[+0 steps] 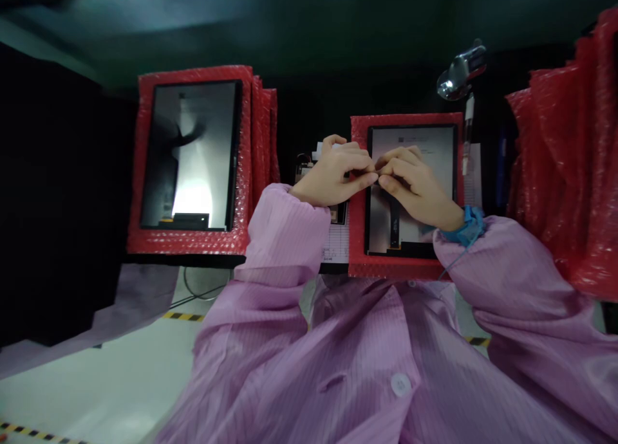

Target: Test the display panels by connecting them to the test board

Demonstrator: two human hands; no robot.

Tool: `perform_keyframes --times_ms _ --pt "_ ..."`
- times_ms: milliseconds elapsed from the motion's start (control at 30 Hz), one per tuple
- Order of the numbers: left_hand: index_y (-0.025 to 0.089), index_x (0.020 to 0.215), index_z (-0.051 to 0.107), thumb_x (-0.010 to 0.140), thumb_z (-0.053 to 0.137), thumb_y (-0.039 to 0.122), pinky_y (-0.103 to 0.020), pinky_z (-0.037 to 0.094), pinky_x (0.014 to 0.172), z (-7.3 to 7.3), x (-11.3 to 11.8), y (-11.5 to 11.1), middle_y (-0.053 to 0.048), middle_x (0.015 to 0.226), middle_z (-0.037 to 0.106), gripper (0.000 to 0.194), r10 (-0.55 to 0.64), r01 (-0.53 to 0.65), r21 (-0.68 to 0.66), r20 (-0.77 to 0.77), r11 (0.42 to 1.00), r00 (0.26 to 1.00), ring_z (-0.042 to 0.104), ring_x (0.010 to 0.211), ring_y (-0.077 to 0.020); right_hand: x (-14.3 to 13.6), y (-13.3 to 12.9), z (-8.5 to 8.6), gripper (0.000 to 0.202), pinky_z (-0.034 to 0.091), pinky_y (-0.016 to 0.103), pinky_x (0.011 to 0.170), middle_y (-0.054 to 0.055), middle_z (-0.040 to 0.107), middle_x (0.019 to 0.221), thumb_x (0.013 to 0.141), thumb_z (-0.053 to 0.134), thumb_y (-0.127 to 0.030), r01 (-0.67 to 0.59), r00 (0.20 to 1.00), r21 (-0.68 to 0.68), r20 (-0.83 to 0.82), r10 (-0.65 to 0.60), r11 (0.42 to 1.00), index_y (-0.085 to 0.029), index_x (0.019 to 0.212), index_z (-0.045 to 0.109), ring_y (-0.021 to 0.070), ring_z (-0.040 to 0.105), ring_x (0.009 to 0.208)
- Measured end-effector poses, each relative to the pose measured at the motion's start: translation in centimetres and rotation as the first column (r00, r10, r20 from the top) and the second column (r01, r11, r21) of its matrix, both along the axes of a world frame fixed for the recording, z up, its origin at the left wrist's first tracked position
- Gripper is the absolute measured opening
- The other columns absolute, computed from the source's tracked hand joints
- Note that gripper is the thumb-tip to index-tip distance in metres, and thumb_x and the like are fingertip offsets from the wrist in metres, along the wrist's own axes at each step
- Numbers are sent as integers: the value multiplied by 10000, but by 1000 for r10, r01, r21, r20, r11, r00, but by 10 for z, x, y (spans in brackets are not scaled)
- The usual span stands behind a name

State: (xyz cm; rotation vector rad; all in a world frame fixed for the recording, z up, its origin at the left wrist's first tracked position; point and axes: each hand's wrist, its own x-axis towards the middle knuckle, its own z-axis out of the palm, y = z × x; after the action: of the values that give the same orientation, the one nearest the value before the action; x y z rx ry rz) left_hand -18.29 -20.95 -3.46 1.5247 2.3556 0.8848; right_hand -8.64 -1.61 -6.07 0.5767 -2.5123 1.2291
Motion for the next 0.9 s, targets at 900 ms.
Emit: perform_keyframes --times_ms 900 --pt "184 1127 597 1041 426 472 -498 413 1085 -20 93 -40 -151 1211 611 346 705 -667 232 -195 708 682 551 1227 -289 4 -1 5 485 432 457 968 55 656 959 1057 292 -585 208 976 -101 86 -200 973 -232 1016 622 214 580 940"
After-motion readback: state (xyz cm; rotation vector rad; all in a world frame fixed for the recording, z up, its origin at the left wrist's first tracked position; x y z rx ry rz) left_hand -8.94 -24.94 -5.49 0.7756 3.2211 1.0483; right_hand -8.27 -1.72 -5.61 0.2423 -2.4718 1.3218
